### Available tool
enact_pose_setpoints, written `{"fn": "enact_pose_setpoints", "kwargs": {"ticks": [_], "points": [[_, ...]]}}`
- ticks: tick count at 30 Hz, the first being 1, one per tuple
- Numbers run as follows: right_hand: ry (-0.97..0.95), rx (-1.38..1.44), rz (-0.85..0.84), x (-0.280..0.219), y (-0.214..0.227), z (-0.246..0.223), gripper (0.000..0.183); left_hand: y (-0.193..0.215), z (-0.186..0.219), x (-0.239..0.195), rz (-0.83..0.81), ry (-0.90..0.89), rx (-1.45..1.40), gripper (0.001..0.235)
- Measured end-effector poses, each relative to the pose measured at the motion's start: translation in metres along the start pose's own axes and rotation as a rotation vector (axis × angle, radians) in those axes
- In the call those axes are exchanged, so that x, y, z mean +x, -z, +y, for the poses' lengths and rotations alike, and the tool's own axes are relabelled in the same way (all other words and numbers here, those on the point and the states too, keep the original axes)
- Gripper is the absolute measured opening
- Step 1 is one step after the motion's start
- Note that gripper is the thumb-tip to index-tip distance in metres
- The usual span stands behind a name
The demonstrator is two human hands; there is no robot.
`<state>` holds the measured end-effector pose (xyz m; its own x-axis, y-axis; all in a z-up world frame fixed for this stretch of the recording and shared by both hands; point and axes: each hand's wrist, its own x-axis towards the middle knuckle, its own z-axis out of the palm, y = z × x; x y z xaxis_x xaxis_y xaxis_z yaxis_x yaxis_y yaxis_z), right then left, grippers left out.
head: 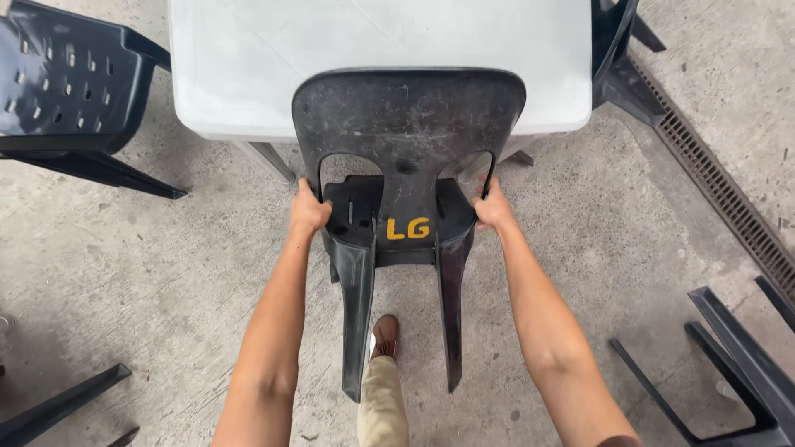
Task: Cleaning tables and arranging chairs in an outdoor seating area.
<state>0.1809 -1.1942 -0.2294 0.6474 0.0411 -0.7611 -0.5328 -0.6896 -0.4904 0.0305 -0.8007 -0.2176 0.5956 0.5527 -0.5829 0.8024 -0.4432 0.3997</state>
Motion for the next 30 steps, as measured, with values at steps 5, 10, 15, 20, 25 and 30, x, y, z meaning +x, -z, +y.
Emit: {"fn": "enact_pose_setpoints", "kwargs": {"ticks": [5, 10, 15, 20, 25, 30], "points": [[0.119, 0.0, 0.069, -0.013, 0.008, 0.027, 0.095, 0.018, 0.001, -0.039, 0.024, -0.138, -0.108, 0.097], [0.066, 0.069, 0.055, -0.091, 0.011, 0.069, 0.092, 0.024, -0.016, -0.097, 0.05, -0.191, -0.132, 0.095], [0.097, 0.144, 0.011, -0.191, -0.007, 0.083, 0.082, 0.029, -0.06, -0.174, 0.169, -0.262, -0.24, 0.094], [0.328, 0.248, 0.039, -0.283, -0.03, 0.079, 0.074, 0.07, -0.069, -0.276, 0.126, -0.194, -0.264, 0.086], [0.463, 0.293, -0.048, -0.376, -0.049, -0.013, 0.07, 0.141, -0.062, -0.337, 0.246, -0.247, -0.34, 0.084], [0.678, 0.34, -0.099, -0.426, -0.084, -0.108, 0.071, 0.248, -0.066, -0.362, 0.326, -0.367, -0.435, 0.083]]}}
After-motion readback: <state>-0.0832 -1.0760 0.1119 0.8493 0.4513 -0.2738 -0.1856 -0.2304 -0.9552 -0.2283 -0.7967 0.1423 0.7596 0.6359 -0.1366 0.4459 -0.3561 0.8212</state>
